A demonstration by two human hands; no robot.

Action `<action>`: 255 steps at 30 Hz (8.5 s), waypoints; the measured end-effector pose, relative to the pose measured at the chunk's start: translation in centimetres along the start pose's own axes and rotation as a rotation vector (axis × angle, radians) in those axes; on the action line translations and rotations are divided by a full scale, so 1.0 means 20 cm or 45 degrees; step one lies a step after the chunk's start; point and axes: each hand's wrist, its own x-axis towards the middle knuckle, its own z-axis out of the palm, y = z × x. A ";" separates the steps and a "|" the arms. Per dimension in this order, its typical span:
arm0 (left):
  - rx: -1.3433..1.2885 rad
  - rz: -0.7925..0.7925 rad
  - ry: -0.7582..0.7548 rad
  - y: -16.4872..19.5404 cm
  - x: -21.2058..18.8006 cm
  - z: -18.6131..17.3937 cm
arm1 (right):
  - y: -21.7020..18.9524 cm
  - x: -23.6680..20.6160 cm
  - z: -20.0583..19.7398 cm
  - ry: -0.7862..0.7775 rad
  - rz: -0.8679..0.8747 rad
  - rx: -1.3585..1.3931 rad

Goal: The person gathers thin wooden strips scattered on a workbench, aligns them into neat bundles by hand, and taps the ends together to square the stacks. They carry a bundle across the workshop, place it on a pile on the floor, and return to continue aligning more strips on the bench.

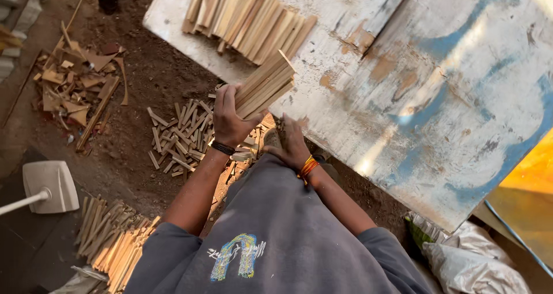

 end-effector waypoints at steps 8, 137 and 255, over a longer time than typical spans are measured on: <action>0.297 0.244 0.183 -0.07 -0.54 -0.53 | -0.61 0.21 -0.22 -0.090 0.149 0.962; -1.723 -0.543 2.185 0.55 -5.42 -1.49 | -1.99 -2.79 3.02 -2.669 0.941 0.477; -1.395 -2.300 4.656 -3.15 -17.84 -7.91 | -7.47 -15.74 14.23 -3.299 -2.459 -1.457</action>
